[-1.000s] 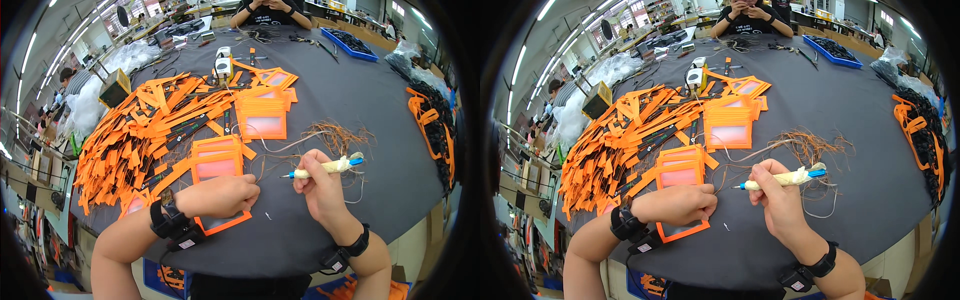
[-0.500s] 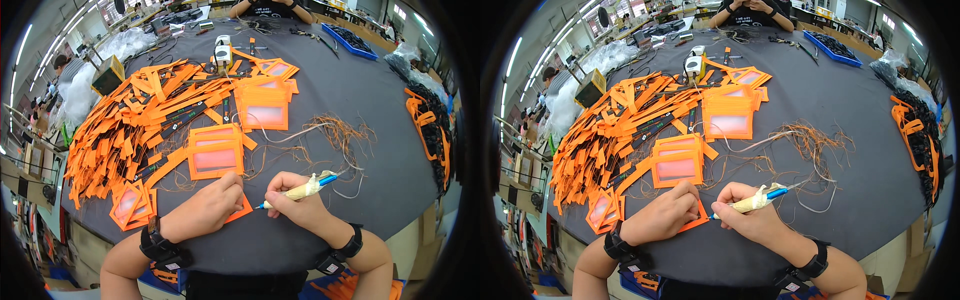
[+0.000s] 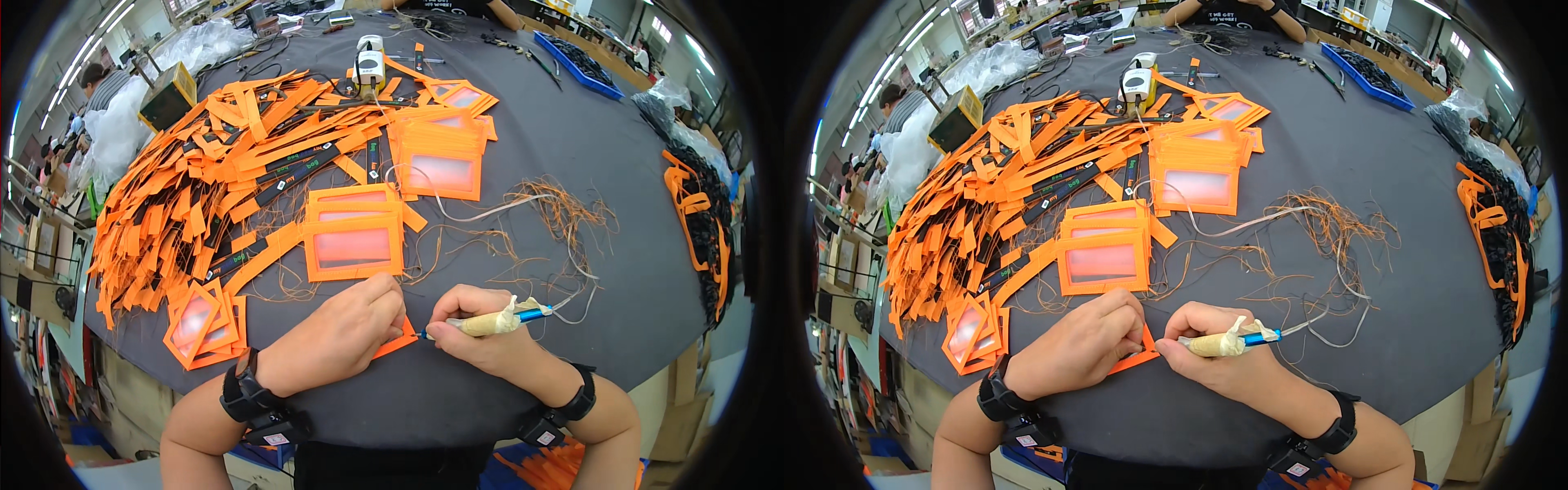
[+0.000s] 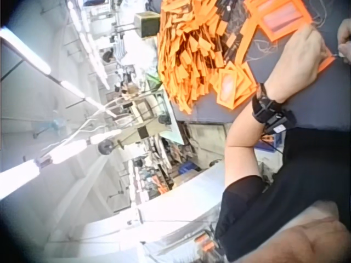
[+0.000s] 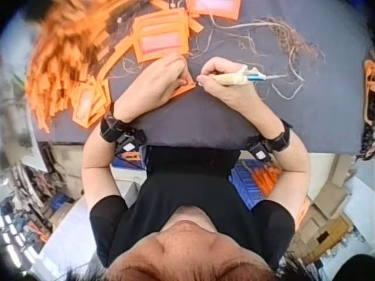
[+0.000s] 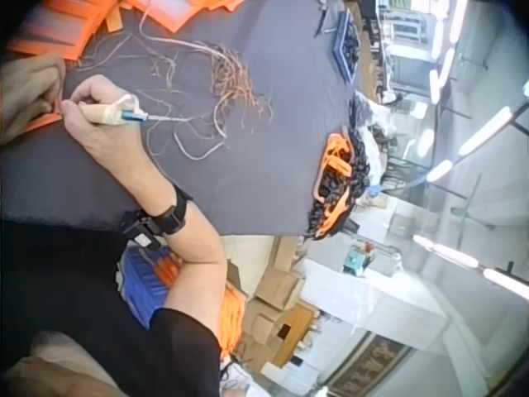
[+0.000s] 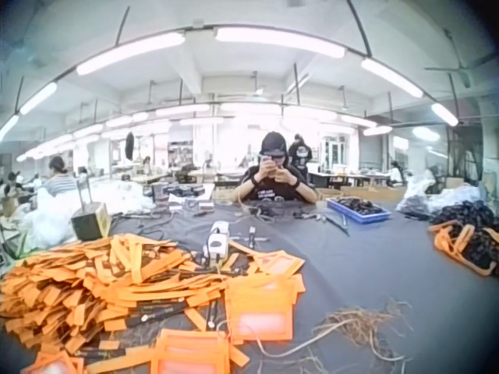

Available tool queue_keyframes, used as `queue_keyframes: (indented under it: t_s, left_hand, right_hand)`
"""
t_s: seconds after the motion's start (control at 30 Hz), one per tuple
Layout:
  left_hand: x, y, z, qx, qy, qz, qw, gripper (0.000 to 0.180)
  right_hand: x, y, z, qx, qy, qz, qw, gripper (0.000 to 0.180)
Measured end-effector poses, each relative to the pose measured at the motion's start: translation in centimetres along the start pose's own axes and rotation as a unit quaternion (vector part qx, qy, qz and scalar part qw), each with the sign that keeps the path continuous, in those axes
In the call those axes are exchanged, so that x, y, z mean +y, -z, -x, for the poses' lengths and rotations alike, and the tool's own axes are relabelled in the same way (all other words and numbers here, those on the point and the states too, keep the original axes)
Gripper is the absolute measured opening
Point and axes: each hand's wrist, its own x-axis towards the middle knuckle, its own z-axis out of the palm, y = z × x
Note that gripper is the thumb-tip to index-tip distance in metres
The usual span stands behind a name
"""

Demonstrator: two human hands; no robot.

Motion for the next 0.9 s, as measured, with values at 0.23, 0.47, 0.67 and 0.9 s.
queue_keyframes:
  t_s: [0.23,0.47,0.67,0.9]
  left_hand:
    - [0.05,0.14,0.00,-0.003,0.009,0.005,1.000,0.016]
    - [-0.19,0.05,0.02,-0.003,0.009,0.006,1.000,0.016]
    - [-0.23,0.08,0.03,-0.004,0.010,0.011,1.000,0.016]
    - [-0.38,0.11,0.05,0.023,0.019,0.059,0.998,0.014]
  right_hand:
    - [-0.21,-0.13,-0.11,0.010,0.013,0.021,1.000,0.010]
    - [-0.17,-0.16,-0.16,0.010,0.007,0.027,1.000,0.011]
    - [-0.13,-0.16,-0.16,0.012,0.015,0.037,0.999,0.011]
    - [-0.27,-0.02,0.02,0.003,-0.015,0.005,1.000,0.012]
